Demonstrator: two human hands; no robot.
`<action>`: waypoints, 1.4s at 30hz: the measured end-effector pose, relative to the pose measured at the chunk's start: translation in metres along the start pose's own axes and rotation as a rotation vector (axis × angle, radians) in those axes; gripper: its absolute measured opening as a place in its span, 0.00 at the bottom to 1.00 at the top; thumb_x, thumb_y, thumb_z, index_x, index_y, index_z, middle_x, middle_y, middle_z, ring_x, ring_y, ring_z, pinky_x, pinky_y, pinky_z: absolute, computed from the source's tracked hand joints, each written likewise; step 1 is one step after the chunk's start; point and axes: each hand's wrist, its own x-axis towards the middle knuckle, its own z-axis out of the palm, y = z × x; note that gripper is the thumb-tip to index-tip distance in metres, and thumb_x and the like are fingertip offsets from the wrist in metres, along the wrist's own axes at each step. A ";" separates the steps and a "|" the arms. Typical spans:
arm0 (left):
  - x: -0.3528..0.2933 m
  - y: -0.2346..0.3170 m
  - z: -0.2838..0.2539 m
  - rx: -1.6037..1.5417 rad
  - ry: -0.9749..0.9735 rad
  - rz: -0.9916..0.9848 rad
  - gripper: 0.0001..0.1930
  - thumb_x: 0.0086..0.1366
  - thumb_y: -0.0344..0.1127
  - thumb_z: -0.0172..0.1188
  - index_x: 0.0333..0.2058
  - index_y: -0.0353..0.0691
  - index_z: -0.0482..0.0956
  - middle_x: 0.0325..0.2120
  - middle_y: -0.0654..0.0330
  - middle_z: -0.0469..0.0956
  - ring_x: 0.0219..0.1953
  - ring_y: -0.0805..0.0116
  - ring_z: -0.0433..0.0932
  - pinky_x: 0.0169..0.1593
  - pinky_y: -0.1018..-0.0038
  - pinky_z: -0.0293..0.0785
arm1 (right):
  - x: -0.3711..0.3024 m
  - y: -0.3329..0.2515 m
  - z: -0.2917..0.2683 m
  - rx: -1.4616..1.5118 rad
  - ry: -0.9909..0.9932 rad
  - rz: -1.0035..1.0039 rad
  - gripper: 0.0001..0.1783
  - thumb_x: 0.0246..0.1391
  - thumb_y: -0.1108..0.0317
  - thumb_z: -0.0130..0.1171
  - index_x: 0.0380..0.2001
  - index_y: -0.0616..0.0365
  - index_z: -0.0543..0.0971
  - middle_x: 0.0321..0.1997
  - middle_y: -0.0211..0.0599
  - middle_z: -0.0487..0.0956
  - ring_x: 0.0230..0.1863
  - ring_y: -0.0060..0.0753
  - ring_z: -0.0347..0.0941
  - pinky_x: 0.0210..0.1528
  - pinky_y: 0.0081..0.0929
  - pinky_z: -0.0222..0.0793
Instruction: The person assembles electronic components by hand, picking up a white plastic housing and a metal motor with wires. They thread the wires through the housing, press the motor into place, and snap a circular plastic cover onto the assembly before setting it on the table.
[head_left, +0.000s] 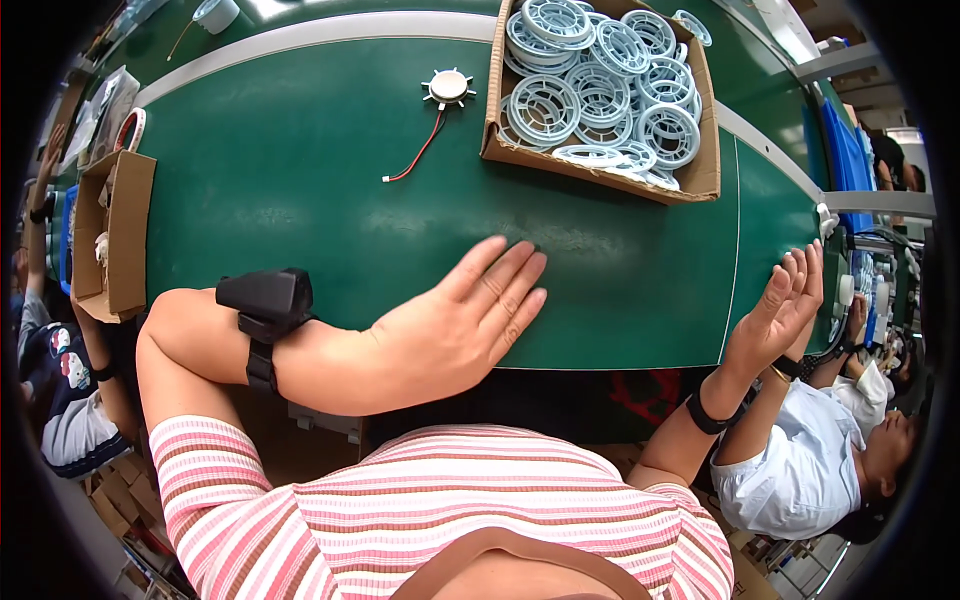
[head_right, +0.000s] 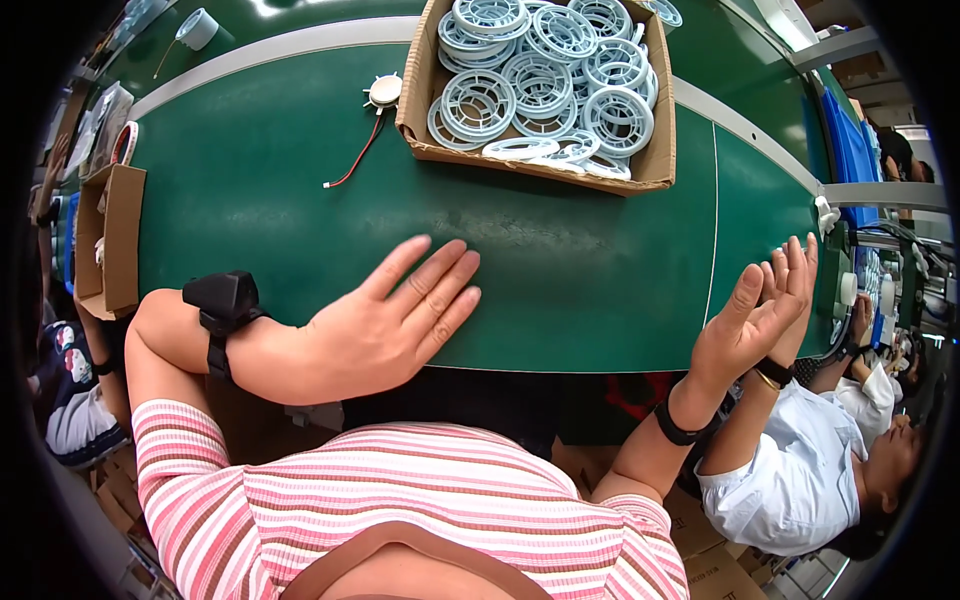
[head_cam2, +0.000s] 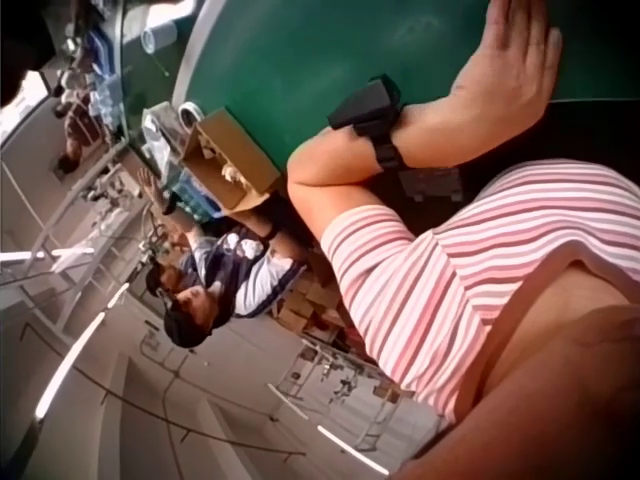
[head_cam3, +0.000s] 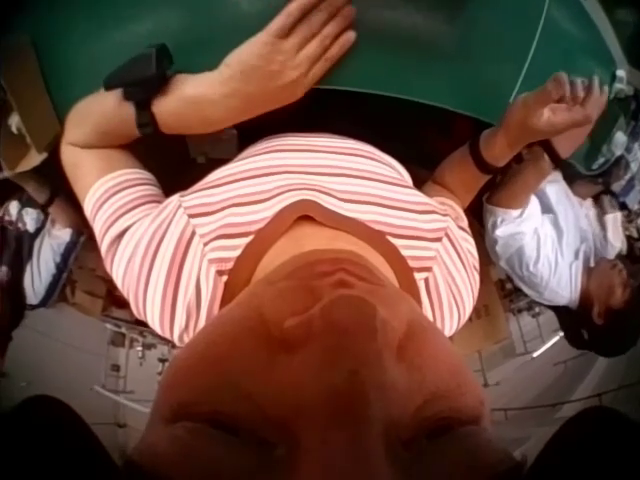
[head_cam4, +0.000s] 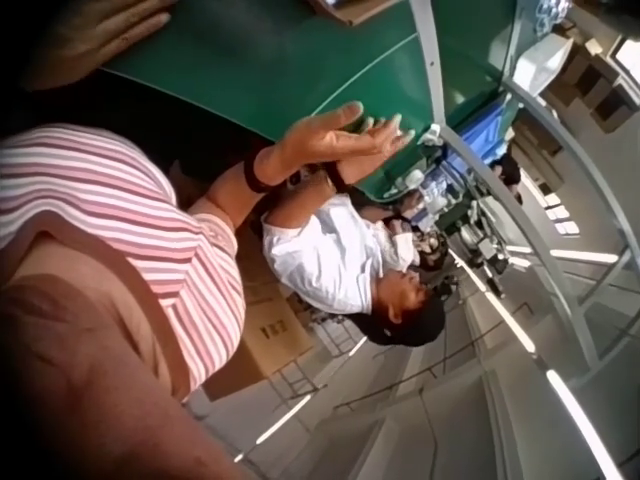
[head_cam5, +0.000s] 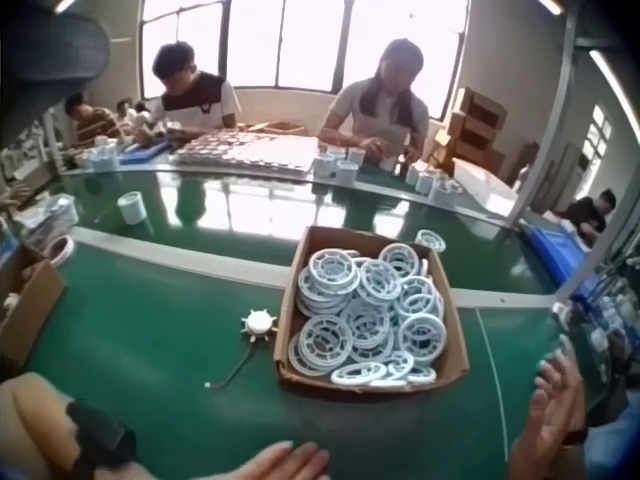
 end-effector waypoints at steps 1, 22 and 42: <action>-0.001 0.002 -0.005 0.053 -0.022 0.051 0.29 0.69 0.40 0.53 0.62 0.24 0.70 0.63 0.37 0.70 0.69 0.41 0.67 0.71 0.40 0.56 | 0.000 0.000 0.000 0.001 0.002 0.002 0.26 0.75 0.58 0.49 0.66 0.67 0.64 0.70 0.45 0.68 0.67 0.35 0.67 0.70 0.33 0.61; -0.003 -0.002 0.021 -0.641 0.277 0.218 0.26 0.60 0.51 0.69 0.45 0.32 0.80 0.48 0.48 0.80 0.53 0.55 0.79 0.64 0.51 0.69 | 0.092 -0.002 0.019 -0.097 -0.326 -0.083 0.12 0.67 0.69 0.57 0.50 0.61 0.81 0.47 0.35 0.85 0.49 0.26 0.78 0.55 0.25 0.70; -0.021 -0.255 0.028 0.432 0.644 -1.094 0.33 0.63 0.56 0.68 0.57 0.37 0.74 0.55 0.51 0.74 0.62 0.56 0.70 0.64 0.51 0.63 | 0.116 0.049 0.082 0.035 -0.378 -0.149 0.07 0.61 0.81 0.52 0.35 0.63 0.79 0.34 0.31 0.78 0.37 0.20 0.73 0.41 0.19 0.67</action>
